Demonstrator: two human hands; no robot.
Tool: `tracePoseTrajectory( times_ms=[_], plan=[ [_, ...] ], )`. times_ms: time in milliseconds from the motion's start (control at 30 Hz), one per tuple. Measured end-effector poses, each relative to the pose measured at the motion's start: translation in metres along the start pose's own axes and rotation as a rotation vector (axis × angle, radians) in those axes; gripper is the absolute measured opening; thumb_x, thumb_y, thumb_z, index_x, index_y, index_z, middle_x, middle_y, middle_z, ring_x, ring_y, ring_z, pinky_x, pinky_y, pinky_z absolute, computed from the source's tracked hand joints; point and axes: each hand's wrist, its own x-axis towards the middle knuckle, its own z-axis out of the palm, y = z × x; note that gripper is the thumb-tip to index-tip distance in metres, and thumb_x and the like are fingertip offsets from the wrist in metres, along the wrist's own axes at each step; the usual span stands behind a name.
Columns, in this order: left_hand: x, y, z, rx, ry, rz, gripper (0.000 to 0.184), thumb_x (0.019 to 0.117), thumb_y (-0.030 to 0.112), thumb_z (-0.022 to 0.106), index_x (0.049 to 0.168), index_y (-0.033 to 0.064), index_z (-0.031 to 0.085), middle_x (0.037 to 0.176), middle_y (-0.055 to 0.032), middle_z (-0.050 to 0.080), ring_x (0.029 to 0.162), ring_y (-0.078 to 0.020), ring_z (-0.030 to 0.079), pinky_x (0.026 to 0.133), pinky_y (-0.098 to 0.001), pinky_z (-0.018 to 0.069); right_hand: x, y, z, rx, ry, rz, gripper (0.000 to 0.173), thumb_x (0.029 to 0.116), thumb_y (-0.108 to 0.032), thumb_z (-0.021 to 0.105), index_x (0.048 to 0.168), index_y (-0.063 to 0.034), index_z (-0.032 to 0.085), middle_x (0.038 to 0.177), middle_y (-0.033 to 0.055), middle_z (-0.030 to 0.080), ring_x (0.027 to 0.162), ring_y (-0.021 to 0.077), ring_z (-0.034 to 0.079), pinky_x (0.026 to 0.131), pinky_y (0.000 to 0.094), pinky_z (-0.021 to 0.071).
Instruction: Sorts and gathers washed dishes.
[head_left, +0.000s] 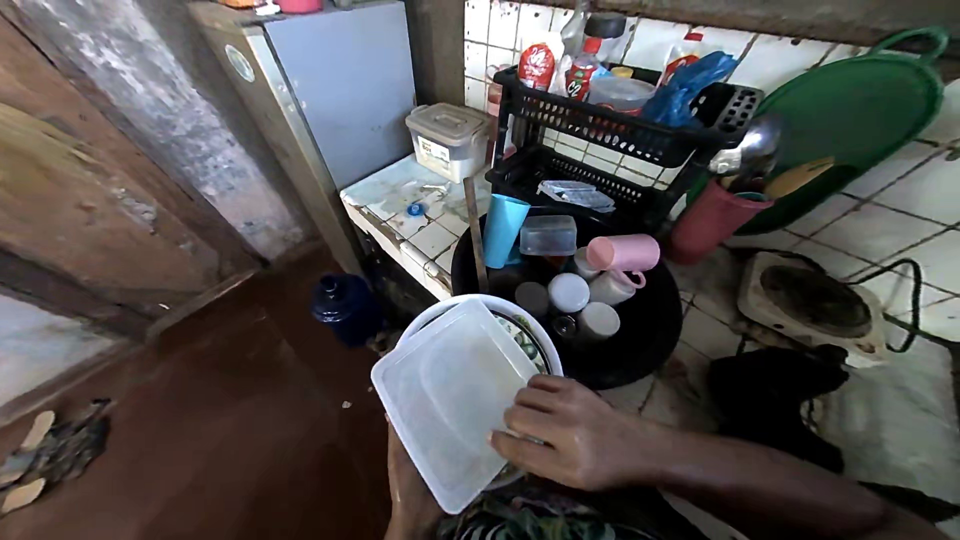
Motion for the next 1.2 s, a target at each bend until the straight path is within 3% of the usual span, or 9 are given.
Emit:
tracePoseTrajectory(
  times_ms=[200, 267, 333, 433, 500, 633, 833, 1033, 1200],
  plan=[
    [-0.007, 0.009, 0.019, 0.037, 0.051, 0.028, 0.061, 0.1107, 0.046, 0.011, 0.105, 0.0217, 0.067, 0.089, 0.0049, 0.077, 0.085, -0.0029, 0.074, 0.075, -0.0247, 0.0627, 0.006, 0.026, -0.03, 0.175, 0.05, 0.091, 0.05, 0.1062, -0.053, 0.045, 0.1, -0.0113, 0.072, 0.085, 0.0066, 0.068, 0.083, 0.0193, 0.067, 0.078, 0.0328, 0.0549],
    [-0.012, 0.015, 0.032, 0.176, 0.173, 0.04, 0.056, 0.1111, 0.035, 0.002, 0.107, 0.0168, 0.055, 0.081, 0.0083, 0.068, 0.077, 0.0028, 0.067, 0.07, -0.0182, 0.0568, 0.004, 0.071, -0.033, 0.13, 0.15, 0.316, 0.037, 0.1039, -0.034, 0.054, 0.099, -0.004, 0.075, 0.092, 0.0112, 0.074, 0.089, 0.0202, 0.071, 0.083, 0.0363, 0.0573],
    [-0.011, 0.017, 0.026, 0.106, 0.148, 0.018, 0.062, 0.1115, 0.04, 0.005, 0.106, 0.0189, 0.063, 0.084, 0.0069, 0.075, 0.08, -0.0001, 0.072, 0.071, -0.0213, 0.0615, -0.008, 0.136, -0.021, -0.009, 0.116, 0.611, 0.025, 0.0943, -0.017, 0.068, 0.109, 0.0023, 0.075, 0.103, 0.0192, 0.073, 0.093, 0.0308, 0.072, 0.083, 0.048, 0.0592],
    [-0.007, 0.02, 0.02, 0.081, 0.098, 0.027, 0.06, 0.1115, 0.036, 0.003, 0.109, 0.0198, 0.06, 0.089, 0.0097, 0.076, 0.084, 0.0008, 0.073, 0.075, -0.0216, 0.0626, -0.04, 0.22, 0.011, -0.149, -0.177, 1.047, 0.07, 0.0862, -0.027, 0.084, 0.144, -0.0014, 0.055, 0.148, 0.0295, 0.05, 0.135, 0.0506, 0.048, 0.106, 0.0678, 0.0414],
    [0.001, 0.023, 0.018, 0.103, 0.068, 0.041, 0.055, 0.1119, 0.033, 0.004, 0.112, 0.0183, 0.057, 0.091, 0.0108, 0.076, 0.088, 0.0008, 0.072, 0.078, -0.0216, 0.0621, -0.052, 0.248, 0.023, -0.167, -0.355, 1.2, 0.087, 0.0841, -0.031, 0.086, 0.155, -0.0052, 0.042, 0.16, 0.028, 0.035, 0.148, 0.0529, 0.029, 0.113, 0.0722, 0.029],
    [0.012, 0.029, 0.011, 0.162, 0.076, -0.043, 0.058, 0.1117, 0.039, 0.005, 0.115, 0.0164, 0.059, 0.094, 0.0057, 0.077, 0.089, -0.005, 0.074, 0.079, -0.0273, 0.0636, -0.053, 0.264, 0.033, -0.19, -0.484, 1.258, 0.07, 0.0852, -0.024, 0.084, 0.145, -0.0027, 0.055, 0.145, 0.0278, 0.053, 0.134, 0.0535, 0.047, 0.1, 0.0722, 0.0432],
    [0.027, 0.039, 0.023, 0.259, 0.094, -0.203, 0.059, 0.1123, 0.039, 0.006, 0.109, 0.0145, 0.06, 0.083, 0.0041, 0.075, 0.078, -0.005, 0.073, 0.069, -0.0255, 0.0631, -0.044, 0.251, 0.01, -0.235, -0.446, 1.253, 0.051, 0.0959, -0.023, 0.073, 0.138, 0.0018, 0.059, 0.136, 0.0311, 0.058, 0.127, 0.0542, 0.053, 0.098, 0.0692, 0.0465],
    [0.033, 0.047, 0.021, 0.188, -0.029, -0.294, 0.059, 0.1119, 0.038, 0.006, 0.108, 0.0166, 0.061, 0.086, 0.0041, 0.076, 0.081, -0.0061, 0.074, 0.072, -0.0268, 0.0637, -0.06, 0.23, 0.024, -0.217, -0.517, 1.265, 0.1, 0.0734, -0.028, 0.094, 0.157, -0.0135, 0.041, 0.149, 0.035, 0.042, 0.136, 0.0603, 0.039, 0.094, 0.0793, 0.0397],
    [0.037, 0.046, 0.013, 0.16, -0.056, -0.296, 0.059, 0.1116, 0.04, 0.006, 0.112, 0.0151, 0.06, 0.091, 0.0008, 0.077, 0.084, -0.0094, 0.075, 0.074, -0.0296, 0.0645, -0.073, 0.222, 0.046, -0.329, -0.478, 1.245, 0.069, 0.0911, -0.006, 0.073, 0.154, -0.0125, 0.045, 0.143, 0.0342, 0.048, 0.128, 0.0575, 0.05, 0.093, 0.0687, 0.0488]
  ],
)
